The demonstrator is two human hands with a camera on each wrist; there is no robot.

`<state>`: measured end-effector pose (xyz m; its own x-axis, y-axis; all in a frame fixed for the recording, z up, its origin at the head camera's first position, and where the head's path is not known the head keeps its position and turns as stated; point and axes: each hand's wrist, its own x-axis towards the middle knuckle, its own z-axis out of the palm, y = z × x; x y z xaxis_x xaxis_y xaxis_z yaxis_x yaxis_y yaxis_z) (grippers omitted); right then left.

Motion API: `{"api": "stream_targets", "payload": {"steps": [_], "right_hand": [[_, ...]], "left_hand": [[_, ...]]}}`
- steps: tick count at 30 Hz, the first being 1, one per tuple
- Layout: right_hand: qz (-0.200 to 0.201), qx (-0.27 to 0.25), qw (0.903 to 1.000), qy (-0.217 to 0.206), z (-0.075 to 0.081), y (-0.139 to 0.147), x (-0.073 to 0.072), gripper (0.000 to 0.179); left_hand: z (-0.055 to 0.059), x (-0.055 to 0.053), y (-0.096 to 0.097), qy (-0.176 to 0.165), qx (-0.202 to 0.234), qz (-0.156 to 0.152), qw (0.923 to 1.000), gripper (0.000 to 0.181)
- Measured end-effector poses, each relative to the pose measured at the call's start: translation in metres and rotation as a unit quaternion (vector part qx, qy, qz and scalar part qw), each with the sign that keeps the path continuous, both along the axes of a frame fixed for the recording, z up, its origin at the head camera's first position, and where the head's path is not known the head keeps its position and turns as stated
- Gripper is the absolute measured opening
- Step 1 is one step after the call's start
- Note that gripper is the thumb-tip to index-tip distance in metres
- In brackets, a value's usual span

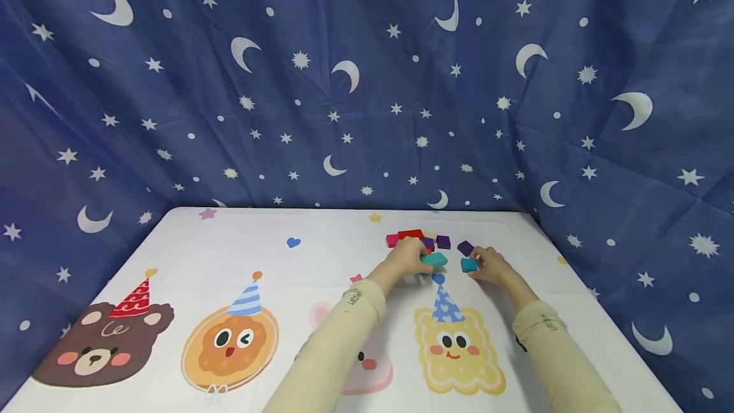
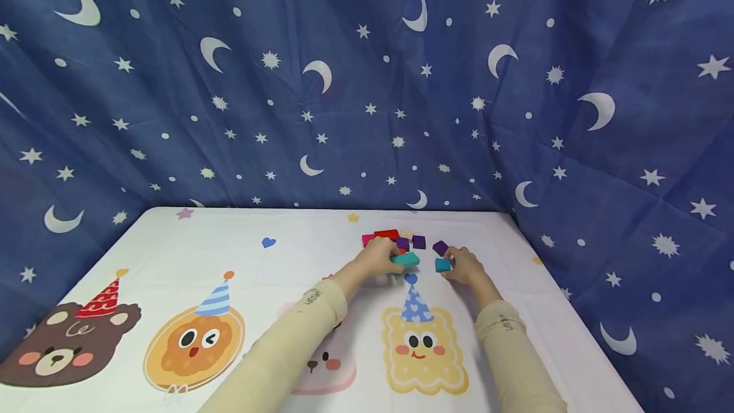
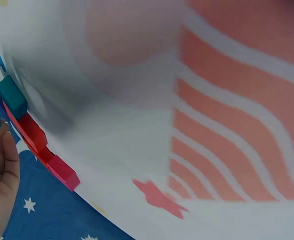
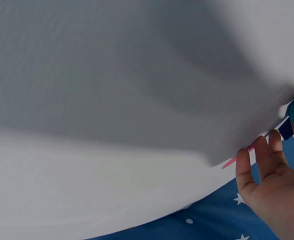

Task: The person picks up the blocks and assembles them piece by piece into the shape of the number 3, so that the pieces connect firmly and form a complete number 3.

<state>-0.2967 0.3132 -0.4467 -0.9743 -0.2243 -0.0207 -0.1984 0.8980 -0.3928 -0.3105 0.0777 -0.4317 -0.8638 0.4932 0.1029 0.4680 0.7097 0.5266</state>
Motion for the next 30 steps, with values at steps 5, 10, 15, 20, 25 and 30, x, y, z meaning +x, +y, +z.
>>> {"api": "stream_targets", "payload": {"steps": [5, 10, 15, 20, 25, 30], "right_hand": [[0.001, 0.002, 1.0000, 0.005, 0.005, -0.004, 0.000, 0.029], [-0.007, 0.009, 0.9997, 0.023, 0.001, -0.005, 0.005, 0.029], [-0.047, 0.024, 0.9978, 0.040, -0.003, -0.012, 0.012, 0.027], [-0.067, 0.051, 0.9941, 0.068, -0.002, -0.013, 0.010, 0.028], [-0.069, 0.058, 0.9930, 0.076, -0.002, -0.015, 0.012, 0.029], [-0.055, 0.043, 0.9944, 0.079, -0.001, -0.023, 0.018, 0.031]], "left_hand": [[0.003, 0.001, -0.016, 0.024, -0.013, -0.022, 0.9994, 0.015], [0.002, 0.003, -0.034, 0.015, -0.019, -0.039, 0.9989, 0.019], [0.004, 0.005, -0.047, 0.016, -0.042, -0.045, 0.9980, 0.022], [0.012, 0.003, -0.062, 0.024, -0.047, -0.054, 0.9971, 0.020], [0.015, 0.011, -0.079, 0.039, -0.058, -0.074, 0.9949, 0.025], [0.014, 0.026, -0.102, 0.042, -0.047, -0.064, 0.9959, 0.030]]}}
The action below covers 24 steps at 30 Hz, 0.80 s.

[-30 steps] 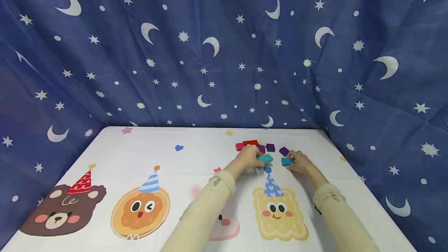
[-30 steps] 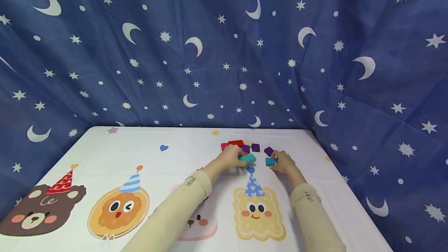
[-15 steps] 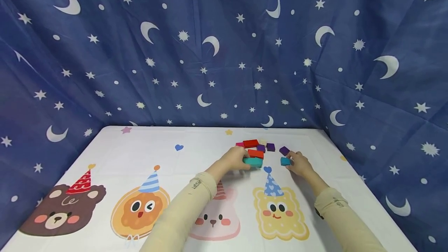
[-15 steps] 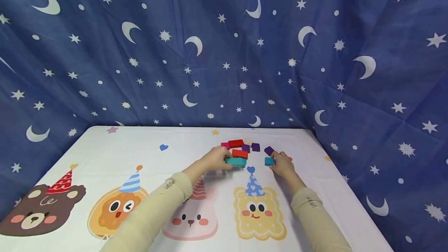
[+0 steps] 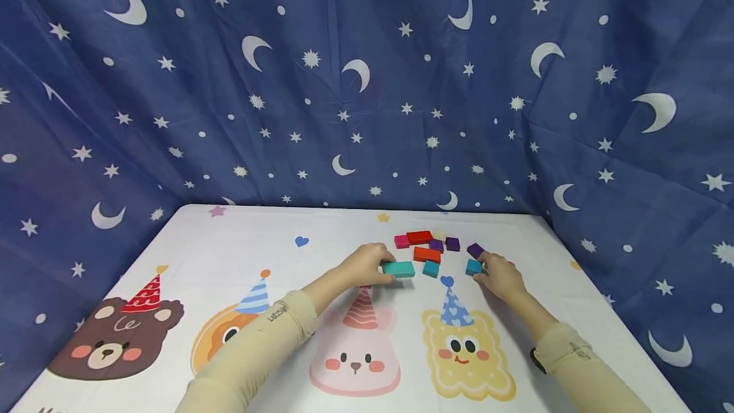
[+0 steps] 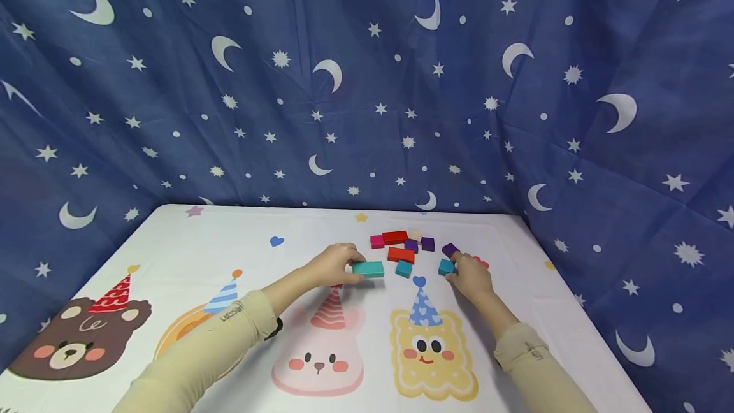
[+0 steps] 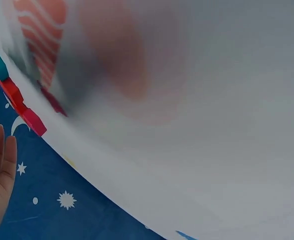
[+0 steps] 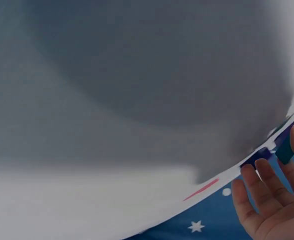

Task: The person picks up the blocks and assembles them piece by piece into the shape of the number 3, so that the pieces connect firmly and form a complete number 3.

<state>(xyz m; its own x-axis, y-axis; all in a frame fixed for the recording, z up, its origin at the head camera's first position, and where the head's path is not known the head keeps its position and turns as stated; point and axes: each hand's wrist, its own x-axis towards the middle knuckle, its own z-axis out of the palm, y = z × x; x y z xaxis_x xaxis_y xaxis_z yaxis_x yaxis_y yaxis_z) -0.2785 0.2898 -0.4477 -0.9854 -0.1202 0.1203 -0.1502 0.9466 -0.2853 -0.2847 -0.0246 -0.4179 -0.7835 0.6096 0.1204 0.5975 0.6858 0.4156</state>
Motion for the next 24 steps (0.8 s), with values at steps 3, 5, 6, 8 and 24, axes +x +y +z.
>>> {"api": "stream_targets", "payload": {"steps": [3, 5, 6, 8, 24], "right_hand": [[0.006, -0.009, 0.9999, 0.001, 0.001, -0.007, 0.003, 0.031], [0.010, -0.017, 0.9998, 0.000, 0.002, -0.013, 0.004, 0.030], [0.011, -0.023, 0.9997, -0.002, 0.003, -0.016, 0.005, 0.030], [0.016, -0.034, 0.9993, -0.003, 0.004, -0.022, 0.005, 0.028], [0.072, -0.083, 0.9939, 0.013, 0.021, -0.068, 0.032, 0.030]], "left_hand": [[-0.003, 0.008, -0.013, -0.003, 0.022, 0.002, 0.9998, 0.031], [-0.005, 0.012, -0.021, -0.002, 0.036, 0.005, 0.9993, 0.032], [-0.005, 0.014, -0.025, -0.002, 0.044, 0.007, 0.9990, 0.032], [-0.006, 0.017, -0.033, 0.004, 0.056, 0.010, 0.9983, 0.032], [-0.013, 0.033, -0.086, 0.015, 0.056, 0.067, 0.9961, 0.032]]}}
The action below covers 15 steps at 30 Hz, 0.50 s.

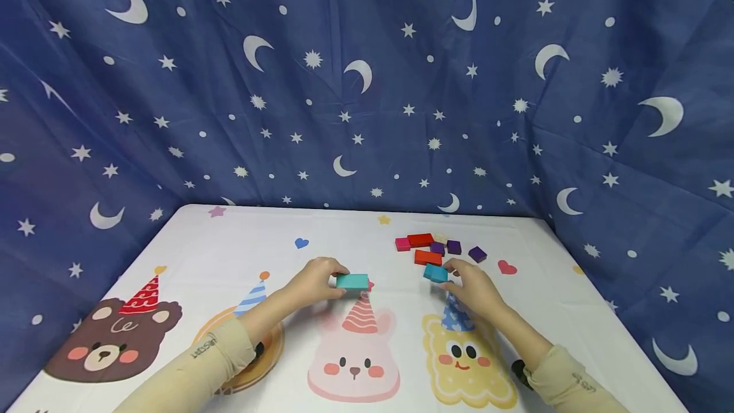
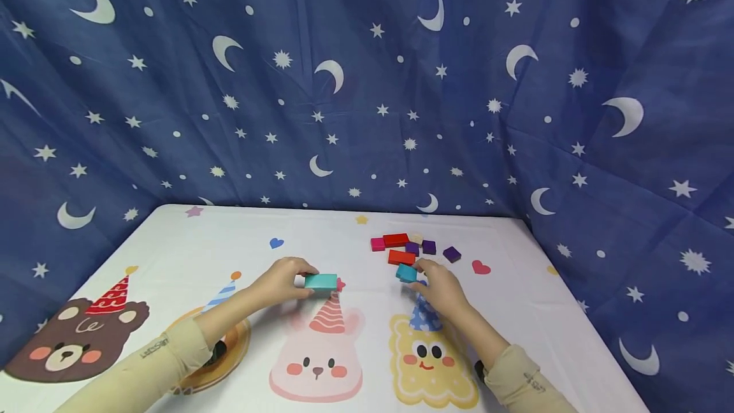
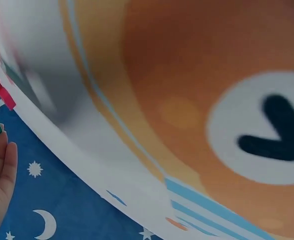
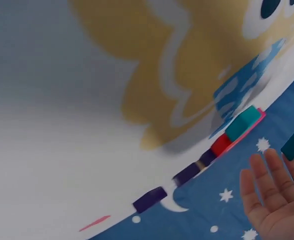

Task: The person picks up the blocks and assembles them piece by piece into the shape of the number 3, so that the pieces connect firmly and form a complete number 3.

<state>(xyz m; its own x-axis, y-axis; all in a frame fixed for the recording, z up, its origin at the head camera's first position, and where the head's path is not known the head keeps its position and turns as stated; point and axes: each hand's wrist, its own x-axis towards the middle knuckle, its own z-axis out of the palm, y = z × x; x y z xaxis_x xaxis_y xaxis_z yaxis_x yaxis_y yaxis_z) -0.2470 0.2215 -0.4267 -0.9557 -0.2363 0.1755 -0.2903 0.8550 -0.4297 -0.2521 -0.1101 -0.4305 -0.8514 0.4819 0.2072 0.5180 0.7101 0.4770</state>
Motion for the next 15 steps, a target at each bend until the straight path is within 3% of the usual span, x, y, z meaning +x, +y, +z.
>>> {"api": "stream_targets", "payload": {"steps": [7, 15], "right_hand": [[0.047, -0.039, 0.9981, 0.003, -0.004, -0.016, 0.003, 0.030], [0.082, -0.064, 0.9942, -0.026, -0.010, -0.042, -0.003, 0.029]], "left_hand": [[-0.006, -0.003, -0.008, 0.003, -0.011, 0.010, 0.9999, 0.033], [-0.009, -0.013, -0.006, 0.002, -0.029, 0.009, 0.9995, 0.033]]}}
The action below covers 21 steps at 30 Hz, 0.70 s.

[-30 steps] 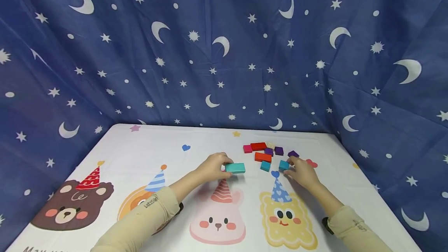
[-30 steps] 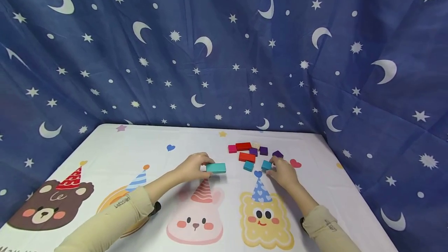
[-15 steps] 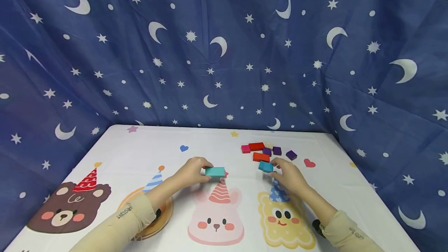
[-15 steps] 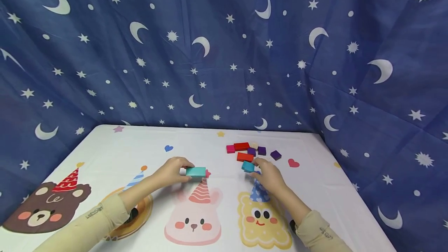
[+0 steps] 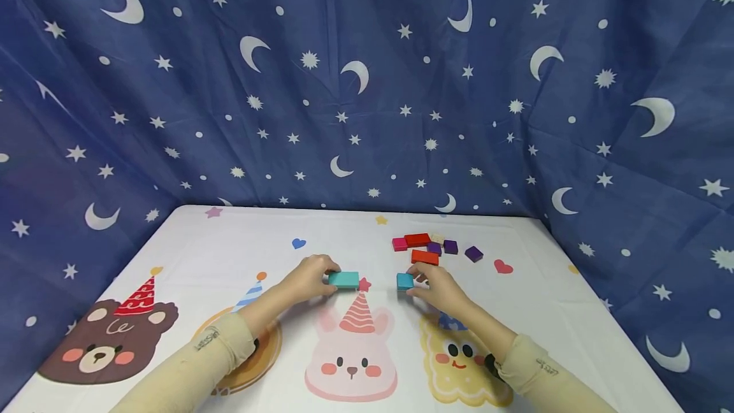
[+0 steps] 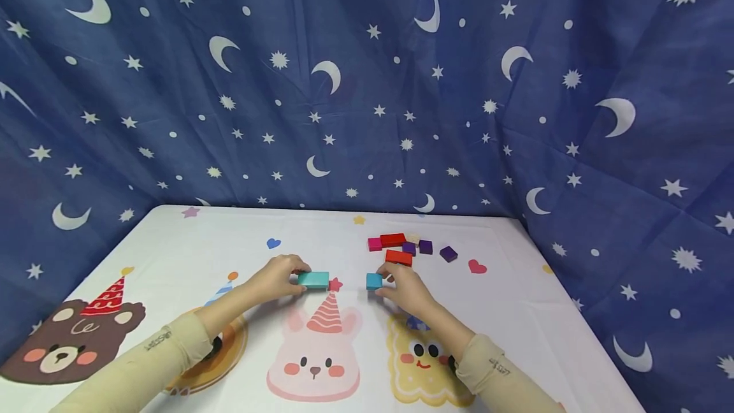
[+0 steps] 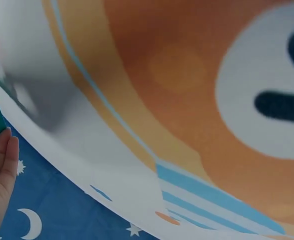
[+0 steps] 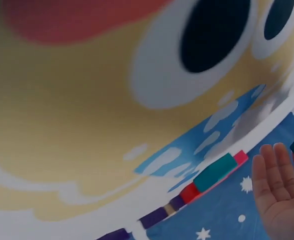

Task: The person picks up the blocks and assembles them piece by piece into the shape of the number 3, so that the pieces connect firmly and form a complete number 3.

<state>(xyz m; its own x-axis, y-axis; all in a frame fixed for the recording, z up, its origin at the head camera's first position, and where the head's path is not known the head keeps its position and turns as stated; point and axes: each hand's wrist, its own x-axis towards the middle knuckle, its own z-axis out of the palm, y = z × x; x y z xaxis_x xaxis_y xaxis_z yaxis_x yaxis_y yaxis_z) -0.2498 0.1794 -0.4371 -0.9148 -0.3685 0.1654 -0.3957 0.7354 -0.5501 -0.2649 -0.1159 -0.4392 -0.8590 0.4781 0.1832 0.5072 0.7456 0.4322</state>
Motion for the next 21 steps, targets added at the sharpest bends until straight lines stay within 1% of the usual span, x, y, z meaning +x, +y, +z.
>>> {"api": "stream_targets", "payload": {"steps": [3, 5, 9, 12, 15, 18, 21], "right_hand": [[0.007, 0.007, 0.9999, -0.004, -0.003, -0.011, -0.005, 0.028], [0.011, 0.019, 0.9997, -0.005, -0.005, -0.018, -0.008, 0.027], [0.022, 0.032, 0.9991, -0.016, -0.006, -0.026, -0.015, 0.027], [0.032, 0.028, 0.9988, -0.025, -0.008, -0.031, -0.022, 0.028], [0.047, 0.027, 0.9982, -0.026, -0.010, -0.035, -0.028, 0.029], [0.059, 0.034, 0.9974, -0.025, -0.012, -0.040, -0.032, 0.029], [0.073, 0.041, 0.9962, -0.025, -0.012, -0.046, -0.034, 0.029]], "left_hand": [[0.000, -0.004, -0.003, -0.004, -0.005, -0.004, 1.0000, 0.032], [-0.001, -0.009, -0.006, -0.003, -0.011, -0.014, 0.9998, 0.032], [-0.003, -0.017, -0.008, -0.009, -0.022, -0.020, 0.9995, 0.032], [-0.002, -0.021, -0.006, -0.025, -0.022, -0.013, 0.9994, 0.032], [-0.002, -0.025, -0.003, -0.042, -0.016, -0.016, 0.9989, 0.031], [-0.005, -0.028, -0.001, -0.061, -0.015, -0.023, 0.9978, 0.030], [-0.009, -0.029, -0.001, -0.066, -0.022, -0.024, 0.9973, 0.031]]}}
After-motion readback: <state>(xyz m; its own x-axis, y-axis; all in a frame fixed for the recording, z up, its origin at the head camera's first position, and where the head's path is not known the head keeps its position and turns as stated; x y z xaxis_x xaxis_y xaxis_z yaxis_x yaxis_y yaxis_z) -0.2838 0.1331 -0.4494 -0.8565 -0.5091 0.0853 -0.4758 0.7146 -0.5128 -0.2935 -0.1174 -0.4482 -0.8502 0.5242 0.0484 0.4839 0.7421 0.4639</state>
